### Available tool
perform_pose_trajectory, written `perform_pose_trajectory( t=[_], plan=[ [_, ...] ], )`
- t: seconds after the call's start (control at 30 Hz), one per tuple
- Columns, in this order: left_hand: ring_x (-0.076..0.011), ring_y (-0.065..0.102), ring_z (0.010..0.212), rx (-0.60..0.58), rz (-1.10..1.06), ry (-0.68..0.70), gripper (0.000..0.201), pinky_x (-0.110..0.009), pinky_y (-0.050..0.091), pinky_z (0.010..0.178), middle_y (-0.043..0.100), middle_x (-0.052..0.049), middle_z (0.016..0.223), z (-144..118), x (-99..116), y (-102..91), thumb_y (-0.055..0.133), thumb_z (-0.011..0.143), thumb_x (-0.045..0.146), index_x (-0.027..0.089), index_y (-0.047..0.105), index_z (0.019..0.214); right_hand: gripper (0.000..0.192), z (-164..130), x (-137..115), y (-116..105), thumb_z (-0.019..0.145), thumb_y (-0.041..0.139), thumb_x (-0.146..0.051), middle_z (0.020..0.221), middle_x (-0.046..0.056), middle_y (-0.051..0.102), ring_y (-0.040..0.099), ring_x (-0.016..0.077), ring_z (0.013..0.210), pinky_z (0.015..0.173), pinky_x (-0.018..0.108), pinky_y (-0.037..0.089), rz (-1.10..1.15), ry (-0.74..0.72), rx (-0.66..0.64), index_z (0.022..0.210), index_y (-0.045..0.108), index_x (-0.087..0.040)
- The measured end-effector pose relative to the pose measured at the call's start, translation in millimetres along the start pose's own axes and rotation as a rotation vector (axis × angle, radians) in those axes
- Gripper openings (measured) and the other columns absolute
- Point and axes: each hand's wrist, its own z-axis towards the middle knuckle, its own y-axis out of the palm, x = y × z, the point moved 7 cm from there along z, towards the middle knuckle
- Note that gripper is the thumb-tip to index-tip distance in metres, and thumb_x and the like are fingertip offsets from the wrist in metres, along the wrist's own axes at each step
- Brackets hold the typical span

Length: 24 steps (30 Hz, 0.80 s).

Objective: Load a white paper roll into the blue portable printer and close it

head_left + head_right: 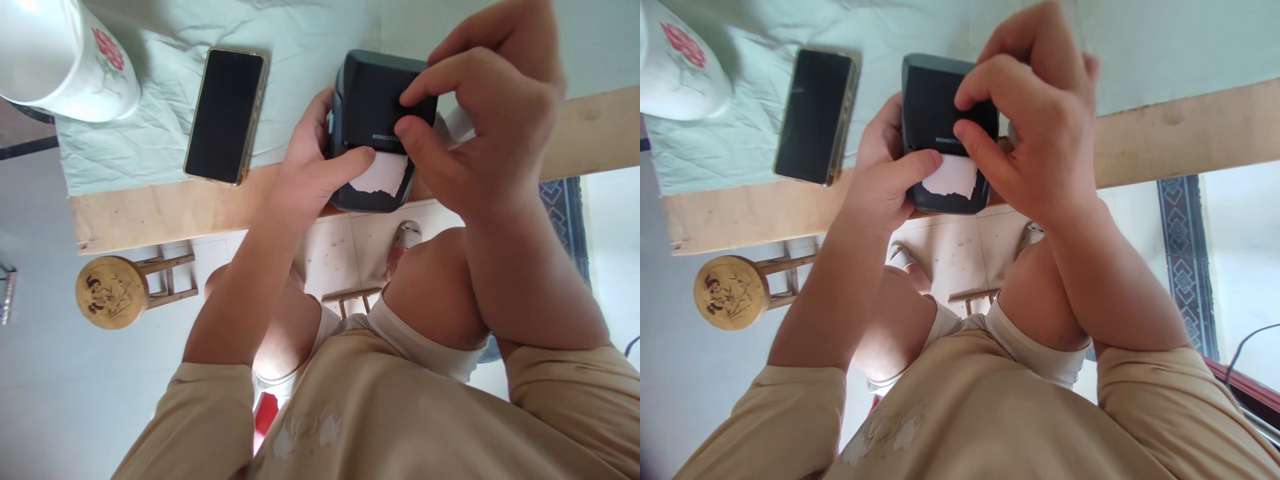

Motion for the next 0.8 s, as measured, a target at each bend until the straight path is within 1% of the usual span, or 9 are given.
perform_pose_trajectory(
  t=[0.07,0.13,0.2,0.33,0.5,0.57,0.63,0.7,0.8],
  plan=[
    [-0.0154,0.058,0.080,0.049,-0.041,0.012,0.026,-0.026,0.049,0.069,0.062,0.001,0.089,-0.1,1.4,-1.5,0.073,0.073,0.020,0.029,0.062,0.094,0.021,-0.8,0.2,2.9,0.079,0.064,-0.033,0.103,0.009,0.066,0.064,0.0226,0.100,0.089,0.045,0.049,0.025,0.038,-0.019,0.093,0.070,-0.018],
    [-0.0150,0.058,0.076,0.110,-0.089,0.015,0.021,-0.028,0.049,0.065,0.062,0.000,0.088,-0.6,2.4,-1.7,0.071,0.076,0.024,0.028,0.059,0.094,0.026,-0.5,-2.8,3.1,0.080,0.063,-0.038,0.105,0.009,0.066,0.063,0.0241,0.105,0.092,0.046,0.048,0.020,0.048,-0.022,0.098,0.069,-0.019],
    [-0.0144,0.056,0.072,0.137,-0.100,-0.004,0.016,-0.029,0.049,0.061,0.060,0.000,0.084,-1.2,2.7,0.7,0.069,0.080,0.025,0.026,0.059,0.091,0.035,0.0,-4.1,4.2,0.082,0.060,-0.046,0.114,0.009,0.066,0.062,0.0268,0.112,0.095,0.049,0.044,-0.020,0.077,-0.049,0.105,0.067,-0.020],
    [-0.0113,0.053,0.068,0.158,-0.086,0.009,0.007,-0.025,0.045,0.058,0.058,-0.001,0.080,-3.3,7.5,4.5,0.063,0.083,0.017,0.023,0.060,0.086,0.052,-1.1,3.3,8.5,0.083,0.055,-0.063,0.128,0.005,0.063,0.061,0.0283,0.120,0.098,0.053,0.038,-0.117,0.208,-0.109,0.118,0.060,-0.024],
    [-0.0090,0.053,0.066,0.154,-0.107,0.032,0.013,-0.020,0.045,0.057,0.058,0.001,0.079,-4.1,9.2,5.3,0.064,0.082,0.014,0.022,0.061,0.091,0.065,-3.0,9.7,8.2,0.082,0.043,-0.077,0.125,0.003,0.065,0.061,0.0284,0.119,0.102,0.055,0.040,-0.135,0.266,-0.123,0.119,0.059,-0.026],
    [-0.0111,0.059,0.073,0.111,-0.110,0.060,0.013,-0.021,0.049,0.063,0.062,0.000,0.085,-0.9,9.2,6.2,0.062,0.084,0.016,0.023,0.062,0.095,0.063,-4.0,11.7,8.3,0.083,0.044,-0.077,0.121,0.002,0.065,0.060,0.0276,0.119,0.106,0.055,0.039,-0.135,0.282,-0.167,0.120,0.058,-0.028],
    [-0.0161,0.066,0.090,0.055,-0.133,0.109,0.013,-0.025,0.054,0.078,0.066,-0.002,0.094,3.7,10.1,6.8,0.052,0.092,0.020,0.021,0.064,0.097,0.061,-4.8,12.7,7.6,0.083,0.047,-0.075,0.122,0.002,0.064,0.060,0.0270,0.120,0.106,0.054,0.039,-0.139,0.289,-0.188,0.121,0.057,-0.029],
    [-0.0206,0.066,0.110,0.000,-0.150,0.143,0.028,-0.031,0.055,0.092,0.068,-0.003,0.102,7.4,10.8,7.1,0.039,0.098,0.026,0.022,0.067,0.097,0.064,-4.2,11.5,4.7,0.082,0.046,-0.075,0.120,0.003,0.065,0.060,0.0285,0.118,0.102,0.055,0.039,-0.141,0.270,-0.141,0.121,0.058,-0.026],
    [-0.0216,0.059,0.126,-0.026,-0.113,0.130,0.040,-0.035,0.054,0.097,0.067,-0.001,0.110,8.8,9.5,6.0,0.030,0.101,0.031,0.025,0.069,0.105,0.072,-3.3,8.5,4.1,0.083,0.039,-0.079,0.114,0.005,0.067,0.062,0.0306,0.113,0.097,0.056,0.040,-0.140,0.238,-0.090,0.118,0.061,-0.020]
  ],
)
